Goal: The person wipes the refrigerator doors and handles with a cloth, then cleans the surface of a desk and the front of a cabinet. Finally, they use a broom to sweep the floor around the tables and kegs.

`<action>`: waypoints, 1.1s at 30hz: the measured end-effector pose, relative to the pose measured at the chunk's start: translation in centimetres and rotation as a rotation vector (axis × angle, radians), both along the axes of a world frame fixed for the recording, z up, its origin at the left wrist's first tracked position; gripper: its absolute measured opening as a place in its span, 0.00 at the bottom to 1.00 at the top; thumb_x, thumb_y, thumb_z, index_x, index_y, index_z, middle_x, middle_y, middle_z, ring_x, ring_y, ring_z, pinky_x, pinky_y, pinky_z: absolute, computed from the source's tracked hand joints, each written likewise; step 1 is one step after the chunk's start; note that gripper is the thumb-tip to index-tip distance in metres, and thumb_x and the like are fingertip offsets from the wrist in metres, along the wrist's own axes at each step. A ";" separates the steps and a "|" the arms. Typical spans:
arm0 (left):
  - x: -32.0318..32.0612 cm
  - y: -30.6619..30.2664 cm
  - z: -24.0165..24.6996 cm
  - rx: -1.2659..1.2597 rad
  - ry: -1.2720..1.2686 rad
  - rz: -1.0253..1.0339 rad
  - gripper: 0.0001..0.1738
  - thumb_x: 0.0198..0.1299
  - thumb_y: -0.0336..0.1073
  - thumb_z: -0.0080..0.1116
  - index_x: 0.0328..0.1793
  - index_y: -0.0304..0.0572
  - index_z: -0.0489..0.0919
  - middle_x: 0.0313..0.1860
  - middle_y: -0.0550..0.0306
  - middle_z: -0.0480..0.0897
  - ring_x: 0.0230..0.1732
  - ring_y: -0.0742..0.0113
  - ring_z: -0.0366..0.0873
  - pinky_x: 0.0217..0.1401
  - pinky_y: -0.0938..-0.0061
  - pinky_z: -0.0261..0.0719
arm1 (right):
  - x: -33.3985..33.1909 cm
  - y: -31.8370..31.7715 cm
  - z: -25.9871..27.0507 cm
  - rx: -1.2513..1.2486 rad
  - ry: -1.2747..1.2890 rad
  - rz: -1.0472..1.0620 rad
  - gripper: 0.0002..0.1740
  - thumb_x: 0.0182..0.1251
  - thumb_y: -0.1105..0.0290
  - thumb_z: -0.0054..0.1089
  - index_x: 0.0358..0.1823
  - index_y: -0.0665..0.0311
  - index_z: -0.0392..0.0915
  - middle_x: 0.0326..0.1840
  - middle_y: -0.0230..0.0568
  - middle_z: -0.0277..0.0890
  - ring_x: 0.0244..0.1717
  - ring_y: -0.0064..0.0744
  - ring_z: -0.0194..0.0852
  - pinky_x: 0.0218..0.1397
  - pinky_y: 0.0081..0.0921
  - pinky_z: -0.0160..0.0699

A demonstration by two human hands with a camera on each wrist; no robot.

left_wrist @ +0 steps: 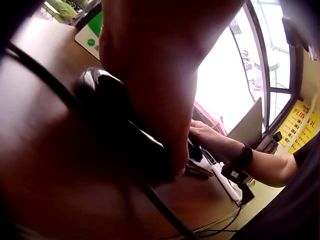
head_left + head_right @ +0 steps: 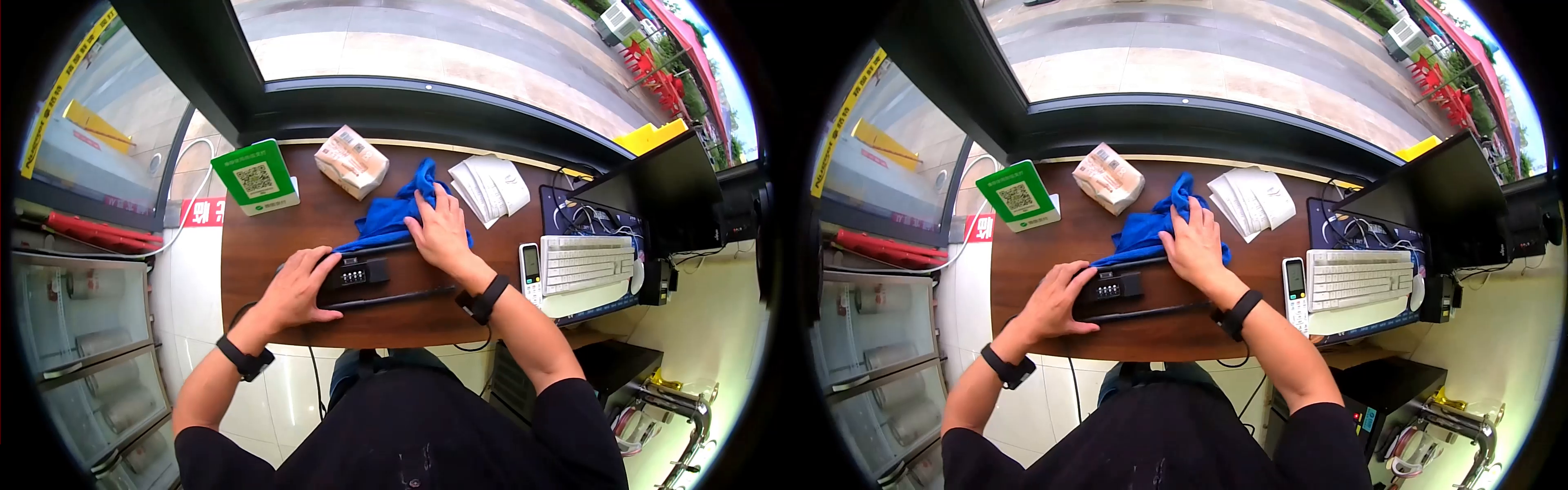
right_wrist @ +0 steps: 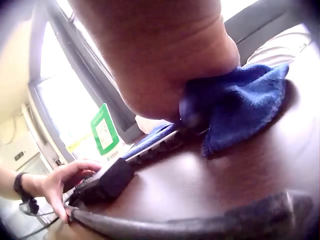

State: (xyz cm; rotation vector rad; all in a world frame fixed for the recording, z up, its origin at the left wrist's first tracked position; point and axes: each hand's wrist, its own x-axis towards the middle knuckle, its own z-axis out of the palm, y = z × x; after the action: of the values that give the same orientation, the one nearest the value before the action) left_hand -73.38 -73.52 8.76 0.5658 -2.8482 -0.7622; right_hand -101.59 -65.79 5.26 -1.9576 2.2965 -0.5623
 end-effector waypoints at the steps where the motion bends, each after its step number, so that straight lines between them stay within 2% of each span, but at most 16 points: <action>1: 0.8 -0.6 0.4 -0.001 -0.030 -0.016 0.52 0.33 0.49 0.76 0.67 0.40 0.65 0.61 0.46 0.67 0.61 0.46 0.66 0.66 0.59 0.66 | 0.9 -0.2 -0.2 -0.010 0.005 -0.036 0.28 0.60 0.60 0.60 0.60 0.63 0.71 0.66 0.57 0.58 0.62 0.56 0.58 0.61 0.44 0.63; 2: 1.6 -1.2 0.8 -0.004 -0.063 -0.034 0.52 0.32 0.48 0.76 0.67 0.40 0.65 0.60 0.46 0.68 0.61 0.46 0.66 0.66 0.60 0.66 | 1.8 -0.3 -0.4 -0.022 0.009 -0.075 0.29 0.59 0.59 0.61 0.60 0.63 0.71 0.66 0.56 0.58 0.62 0.55 0.58 0.60 0.44 0.63; 4: 3.0 -2.4 1.5 -0.017 -0.083 -0.093 0.51 0.32 0.45 0.76 0.67 0.40 0.66 0.61 0.47 0.68 0.61 0.47 0.66 0.66 0.60 0.66 | 2.9 -0.2 -0.1 -0.038 -0.009 -0.022 0.28 0.58 0.57 0.63 0.59 0.59 0.73 0.65 0.54 0.60 0.61 0.53 0.59 0.59 0.45 0.64; 7: 4.6 -3.5 2.0 0.024 -0.128 -0.089 0.53 0.31 0.43 0.77 0.68 0.42 0.65 0.62 0.46 0.67 0.63 0.46 0.64 0.68 0.60 0.64 | 1.7 -0.3 -0.5 -0.058 -0.032 0.038 0.20 0.58 0.60 0.63 0.53 0.53 0.78 0.60 0.51 0.66 0.57 0.51 0.64 0.56 0.43 0.67; 12: 5.9 -3.9 1.9 0.030 -0.137 -0.078 0.51 0.31 0.43 0.77 0.67 0.43 0.66 0.62 0.48 0.68 0.63 0.48 0.65 0.68 0.61 0.65 | -1.3 0.4 -0.4 -0.098 0.020 -0.102 0.17 0.57 0.67 0.62 0.50 0.56 0.80 0.56 0.52 0.69 0.52 0.51 0.68 0.55 0.40 0.71; 16: 6.2 -3.2 2.1 -0.004 -0.165 -0.033 0.53 0.31 0.48 0.77 0.68 0.45 0.66 0.64 0.45 0.66 0.65 0.45 0.63 0.70 0.55 0.61 | -2.0 1.5 -0.1 -0.037 -0.023 -0.273 0.20 0.58 0.66 0.61 0.54 0.56 0.77 0.57 0.57 0.67 0.53 0.55 0.67 0.56 0.42 0.71; 18: 4.4 -2.1 2.5 0.010 -0.089 -0.046 0.52 0.34 0.53 0.75 0.68 0.45 0.67 0.69 0.44 0.61 0.68 0.42 0.59 0.72 0.49 0.55 | 0.6 0.9 2.6 0.005 -0.229 -0.263 0.22 0.59 0.65 0.62 0.56 0.58 0.76 0.57 0.61 0.67 0.54 0.58 0.68 0.59 0.43 0.69; 20: 1.2 -0.5 1.7 -0.071 -0.020 -0.103 0.46 0.42 0.53 0.72 0.68 0.47 0.68 0.69 0.44 0.62 0.69 0.42 0.59 0.72 0.51 0.56 | 2.8 0.5 1.9 -0.187 -0.151 -0.010 0.20 0.60 0.65 0.61 0.54 0.60 0.76 0.61 0.59 0.66 0.58 0.59 0.66 0.63 0.43 0.66; 21: -0.1 0.0 1.2 -0.058 -0.012 -0.133 0.39 0.49 0.50 0.67 0.68 0.48 0.68 0.68 0.45 0.65 0.69 0.43 0.60 0.72 0.51 0.57 | 2.9 0.6 0.9 -0.156 -0.139 0.113 0.19 0.61 0.66 0.61 0.53 0.60 0.77 0.62 0.57 0.66 0.60 0.58 0.64 0.65 0.43 0.64; 22: -0.9 0.0 0.6 -0.117 -0.011 -0.156 0.35 0.52 0.46 0.65 0.66 0.46 0.70 0.66 0.47 0.68 0.67 0.47 0.64 0.71 0.54 0.59 | 2.8 0.9 0.2 -0.119 -0.132 0.236 0.17 0.61 0.67 0.60 0.52 0.60 0.78 0.64 0.54 0.66 0.62 0.58 0.63 0.67 0.43 0.62; 23: -1.0 -0.1 -0.1 -0.123 -0.004 -0.160 0.33 0.53 0.43 0.65 0.65 0.44 0.71 0.65 0.48 0.70 0.67 0.48 0.65 0.71 0.56 0.61 | 2.5 1.4 0.4 -0.155 -0.150 0.205 0.14 0.61 0.68 0.59 0.49 0.60 0.79 0.62 0.48 0.68 0.61 0.54 0.65 0.65 0.41 0.64; 26: 0.1 -0.6 -0.5 -0.139 0.007 -0.160 0.29 0.53 0.37 0.64 0.63 0.41 0.72 0.64 0.49 0.73 0.66 0.50 0.67 0.69 0.59 0.64 | 0.2 5.3 1.5 -0.066 -0.131 0.094 0.13 0.59 0.69 0.60 0.45 0.60 0.80 0.60 0.46 0.69 0.58 0.51 0.66 0.62 0.40 0.67; 27: 0.3 -0.7 -0.4 -0.145 0.005 -0.139 0.28 0.52 0.34 0.64 0.62 0.39 0.73 0.63 0.49 0.73 0.66 0.50 0.68 0.69 0.61 0.66 | -0.5 7.1 1.8 -0.051 -0.054 0.098 0.12 0.57 0.70 0.60 0.44 0.59 0.81 0.57 0.43 0.71 0.54 0.48 0.69 0.57 0.37 0.70; 30: 0.3 -0.6 0.2 -0.157 -0.026 -0.133 0.28 0.51 0.33 0.64 0.61 0.39 0.73 0.63 0.50 0.74 0.65 0.52 0.69 0.68 0.61 0.67 | -2.7 11.9 1.9 -0.005 -0.026 0.037 0.12 0.57 0.72 0.60 0.44 0.59 0.81 0.55 0.41 0.73 0.52 0.47 0.71 0.55 0.37 0.73; 31: 0.2 -0.6 0.3 -0.165 -0.030 -0.136 0.28 0.50 0.33 0.65 0.60 0.39 0.74 0.62 0.50 0.75 0.65 0.51 0.69 0.67 0.62 0.68 | -3.2 12.5 2.2 0.001 0.028 -0.016 0.13 0.57 0.72 0.59 0.45 0.58 0.81 0.53 0.39 0.74 0.48 0.45 0.73 0.50 0.35 0.76; 33: -0.4 -0.3 0.8 -0.171 -0.013 -0.132 0.28 0.50 0.33 0.65 0.60 0.39 0.74 0.62 0.49 0.75 0.64 0.50 0.70 0.65 0.63 0.69 | -2.4 11.4 1.9 -0.009 0.041 -0.108 0.14 0.57 0.72 0.58 0.46 0.58 0.80 0.53 0.40 0.74 0.47 0.46 0.73 0.49 0.36 0.78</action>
State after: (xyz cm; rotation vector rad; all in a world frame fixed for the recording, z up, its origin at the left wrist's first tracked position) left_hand -73.78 -73.83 9.52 0.3633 -2.9475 -0.5269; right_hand -103.96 -54.36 7.14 -1.8753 2.4411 -0.5472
